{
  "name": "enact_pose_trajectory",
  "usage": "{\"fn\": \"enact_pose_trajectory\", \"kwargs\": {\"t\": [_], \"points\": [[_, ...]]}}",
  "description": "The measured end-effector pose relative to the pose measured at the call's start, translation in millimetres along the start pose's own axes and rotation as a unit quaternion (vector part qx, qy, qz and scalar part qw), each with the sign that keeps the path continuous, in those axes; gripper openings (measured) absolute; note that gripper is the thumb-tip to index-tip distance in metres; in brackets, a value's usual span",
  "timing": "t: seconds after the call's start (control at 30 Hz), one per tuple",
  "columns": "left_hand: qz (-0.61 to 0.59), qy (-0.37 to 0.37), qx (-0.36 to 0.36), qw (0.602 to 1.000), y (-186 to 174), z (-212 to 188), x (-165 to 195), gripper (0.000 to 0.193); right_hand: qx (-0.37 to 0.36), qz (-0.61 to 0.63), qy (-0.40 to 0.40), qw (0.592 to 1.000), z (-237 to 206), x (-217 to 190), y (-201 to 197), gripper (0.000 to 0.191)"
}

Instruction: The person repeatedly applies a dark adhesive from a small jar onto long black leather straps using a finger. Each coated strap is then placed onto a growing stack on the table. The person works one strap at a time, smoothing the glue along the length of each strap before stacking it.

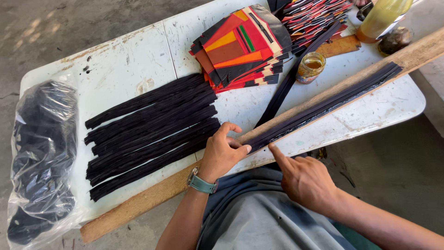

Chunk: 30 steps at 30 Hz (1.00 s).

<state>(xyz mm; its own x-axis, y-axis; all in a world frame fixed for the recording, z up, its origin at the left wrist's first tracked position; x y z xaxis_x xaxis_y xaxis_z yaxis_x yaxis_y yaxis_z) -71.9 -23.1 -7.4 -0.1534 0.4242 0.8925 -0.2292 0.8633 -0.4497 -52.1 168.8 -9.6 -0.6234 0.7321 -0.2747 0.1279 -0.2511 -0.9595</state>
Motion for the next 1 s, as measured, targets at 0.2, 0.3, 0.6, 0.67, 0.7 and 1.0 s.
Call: {"fn": "enact_pose_trajectory", "kwargs": {"t": [0.2,0.3,0.6,0.67,0.7,1.0], "points": [[-0.009,0.014,0.004,1.000,0,1,-2,0.050,0.043,0.027,-0.068,0.996,2,-15,4,0.084],[-0.025,0.024,0.012,0.999,-1,-1,2,0.050,0.113,0.063,-0.071,0.989,7,-13,-26,0.060],[0.049,0.370,0.065,0.926,0,-38,111,0.038,0.079,0.229,-0.149,0.959,78,-23,-149,0.095],[0.091,0.398,0.066,0.910,-1,-37,131,0.035,0.028,0.185,-0.065,0.980,85,-21,-159,0.100],[0.084,0.398,0.065,0.911,-4,-35,139,0.034,0.036,0.186,-0.059,0.980,86,-24,-169,0.099],[-0.304,0.360,-0.105,0.876,14,2,252,0.098,0.323,0.210,-0.090,0.918,43,29,-301,0.081]]}}
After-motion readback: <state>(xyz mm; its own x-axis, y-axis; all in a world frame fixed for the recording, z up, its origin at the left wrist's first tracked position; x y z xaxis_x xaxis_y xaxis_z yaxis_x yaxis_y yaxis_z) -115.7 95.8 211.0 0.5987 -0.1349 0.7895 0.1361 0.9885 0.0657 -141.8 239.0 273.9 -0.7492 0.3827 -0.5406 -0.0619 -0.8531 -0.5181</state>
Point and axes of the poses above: each hand's wrist, its own z-axis towards the middle knuckle, its own y-axis out of the palm, x = y × z, the point moved 8 cm from there along z, towards the middle knuckle, and after that the axes turned 12 degrees about x, right-handed, at the moved point
